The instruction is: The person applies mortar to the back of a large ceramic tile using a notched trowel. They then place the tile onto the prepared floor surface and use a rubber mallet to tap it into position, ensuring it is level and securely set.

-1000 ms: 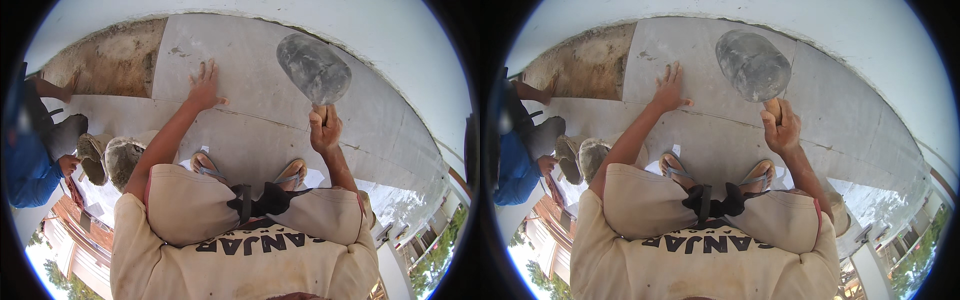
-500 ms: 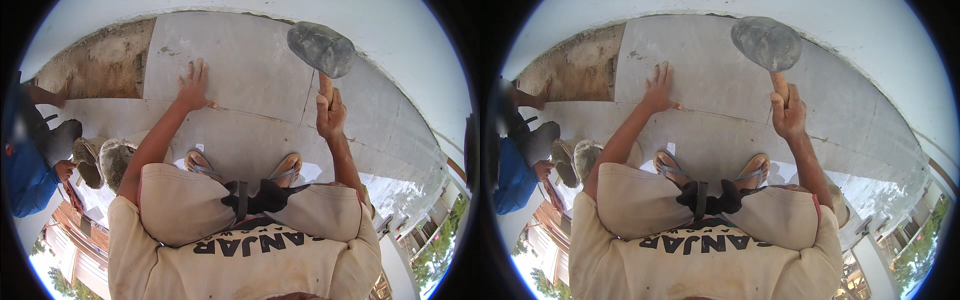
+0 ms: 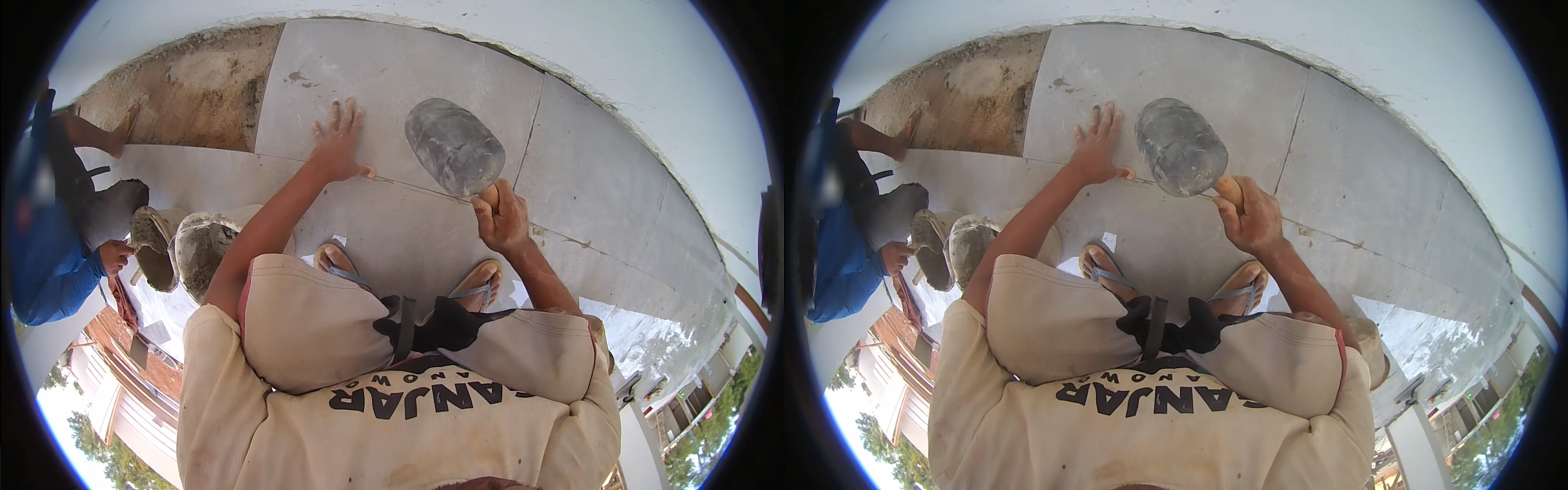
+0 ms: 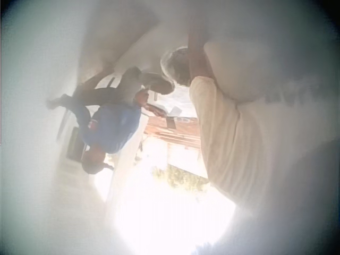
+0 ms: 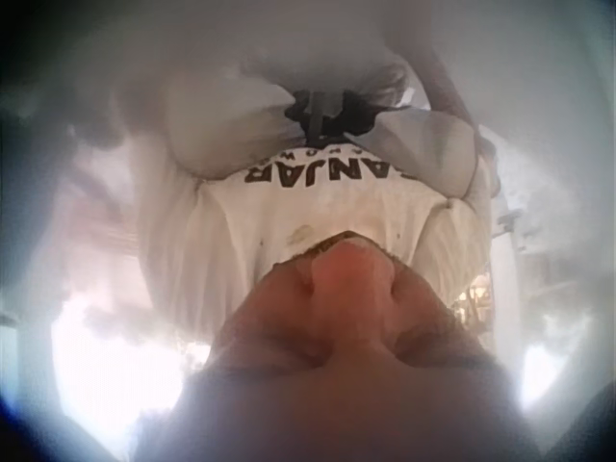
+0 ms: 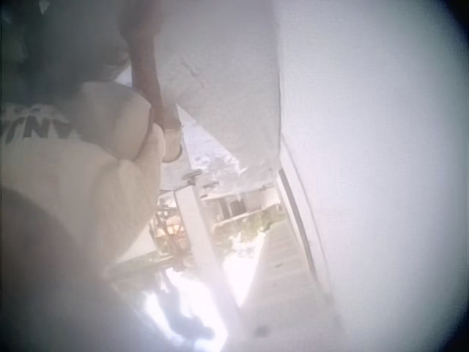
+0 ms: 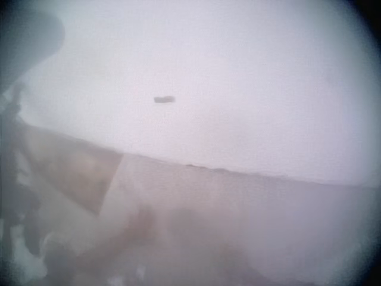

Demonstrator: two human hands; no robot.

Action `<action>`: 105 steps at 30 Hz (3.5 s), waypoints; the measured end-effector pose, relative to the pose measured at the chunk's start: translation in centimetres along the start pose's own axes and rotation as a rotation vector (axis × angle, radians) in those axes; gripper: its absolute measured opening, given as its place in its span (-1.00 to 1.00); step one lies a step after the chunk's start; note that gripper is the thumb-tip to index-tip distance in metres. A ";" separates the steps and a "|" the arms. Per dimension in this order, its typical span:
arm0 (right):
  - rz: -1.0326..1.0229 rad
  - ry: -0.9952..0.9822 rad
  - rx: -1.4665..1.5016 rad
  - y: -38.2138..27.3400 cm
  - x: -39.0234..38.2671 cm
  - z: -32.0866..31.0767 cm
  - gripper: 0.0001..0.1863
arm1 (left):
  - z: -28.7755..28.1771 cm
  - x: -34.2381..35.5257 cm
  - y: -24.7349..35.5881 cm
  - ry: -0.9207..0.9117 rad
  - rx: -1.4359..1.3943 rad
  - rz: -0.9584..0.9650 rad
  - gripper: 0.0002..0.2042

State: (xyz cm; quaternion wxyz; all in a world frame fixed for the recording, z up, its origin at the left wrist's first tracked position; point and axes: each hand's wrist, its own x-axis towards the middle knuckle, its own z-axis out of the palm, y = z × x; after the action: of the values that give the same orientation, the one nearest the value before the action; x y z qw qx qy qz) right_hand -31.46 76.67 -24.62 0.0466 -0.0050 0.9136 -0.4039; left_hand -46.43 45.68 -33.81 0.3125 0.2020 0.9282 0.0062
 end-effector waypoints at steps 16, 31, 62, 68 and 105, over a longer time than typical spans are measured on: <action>0.370 -0.224 0.018 4.3 -3.1 5.4 -0.52 | 3.0 -1.3 -0.6 0.091 -0.272 -0.306 0.45; 0.185 -0.240 -0.152 3.7 1.7 8.9 -0.64 | 5.3 -0.1 -4.2 -0.079 -0.229 -0.539 0.53; 0.675 0.492 0.004 8.4 -16.0 -2.0 -0.61 | 4.9 1.5 24.3 0.086 0.372 1.034 -0.17; 0.769 0.370 -0.060 11.1 -15.5 -1.6 -0.60 | 5.4 1.5 24.4 0.072 0.365 1.045 -0.24; 0.748 0.379 -0.042 13.3 -14.2 -1.0 -0.56 | 7.7 0.1 24.3 0.285 0.289 1.117 -0.22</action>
State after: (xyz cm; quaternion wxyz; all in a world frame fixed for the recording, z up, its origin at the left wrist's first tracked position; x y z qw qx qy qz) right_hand -17.06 87.01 -32.59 0.0210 0.4007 0.8529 -0.3340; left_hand -32.99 67.09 -36.72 0.1033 0.6976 0.7055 0.0702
